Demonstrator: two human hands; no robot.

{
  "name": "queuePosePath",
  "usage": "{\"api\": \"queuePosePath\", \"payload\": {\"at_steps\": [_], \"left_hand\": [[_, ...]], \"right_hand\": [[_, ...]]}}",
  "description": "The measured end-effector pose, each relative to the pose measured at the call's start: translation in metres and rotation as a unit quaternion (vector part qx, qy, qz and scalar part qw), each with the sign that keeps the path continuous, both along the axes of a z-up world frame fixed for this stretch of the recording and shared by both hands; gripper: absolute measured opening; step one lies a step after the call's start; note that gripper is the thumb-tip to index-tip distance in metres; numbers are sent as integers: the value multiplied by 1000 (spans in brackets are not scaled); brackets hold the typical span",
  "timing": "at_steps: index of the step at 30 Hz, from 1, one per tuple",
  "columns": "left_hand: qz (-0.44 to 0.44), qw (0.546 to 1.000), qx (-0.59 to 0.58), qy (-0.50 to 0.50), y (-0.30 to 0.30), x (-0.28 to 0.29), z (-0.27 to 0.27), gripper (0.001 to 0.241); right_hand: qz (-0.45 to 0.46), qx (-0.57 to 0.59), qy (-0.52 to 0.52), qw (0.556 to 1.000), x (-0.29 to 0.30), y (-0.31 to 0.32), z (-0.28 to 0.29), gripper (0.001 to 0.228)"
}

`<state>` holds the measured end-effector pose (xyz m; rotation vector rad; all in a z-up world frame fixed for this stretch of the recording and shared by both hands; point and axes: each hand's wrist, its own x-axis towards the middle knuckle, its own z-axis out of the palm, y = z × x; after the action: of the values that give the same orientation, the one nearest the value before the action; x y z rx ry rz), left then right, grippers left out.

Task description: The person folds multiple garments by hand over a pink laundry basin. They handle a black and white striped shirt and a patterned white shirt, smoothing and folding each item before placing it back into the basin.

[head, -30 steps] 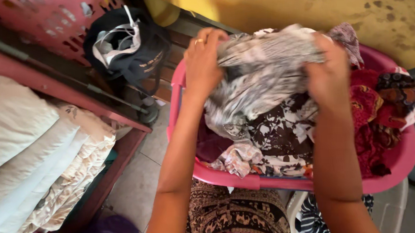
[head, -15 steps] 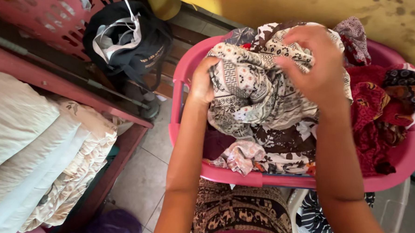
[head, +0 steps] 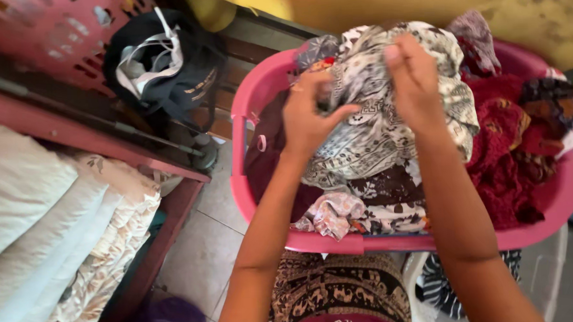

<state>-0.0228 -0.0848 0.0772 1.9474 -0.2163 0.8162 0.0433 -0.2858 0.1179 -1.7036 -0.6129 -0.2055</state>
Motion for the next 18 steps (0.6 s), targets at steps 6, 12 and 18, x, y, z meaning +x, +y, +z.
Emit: {"api": "queuePosePath", "payload": {"at_steps": [6, 12, 18], "left_hand": [[-36, 966, 77, 245, 4, 16, -28, 38], [-150, 912, -353, 142, 41, 19, -44, 24], [-173, 847, -500, 49, 41, 21, -43, 19]], "right_hand": [[-40, -15, -64, 997, -1, 4, 15, 34], [-257, -198, -427, 844, -6, -2, 47, 23], [-13, -285, -181, 941, -34, 65, -5, 8]]}}
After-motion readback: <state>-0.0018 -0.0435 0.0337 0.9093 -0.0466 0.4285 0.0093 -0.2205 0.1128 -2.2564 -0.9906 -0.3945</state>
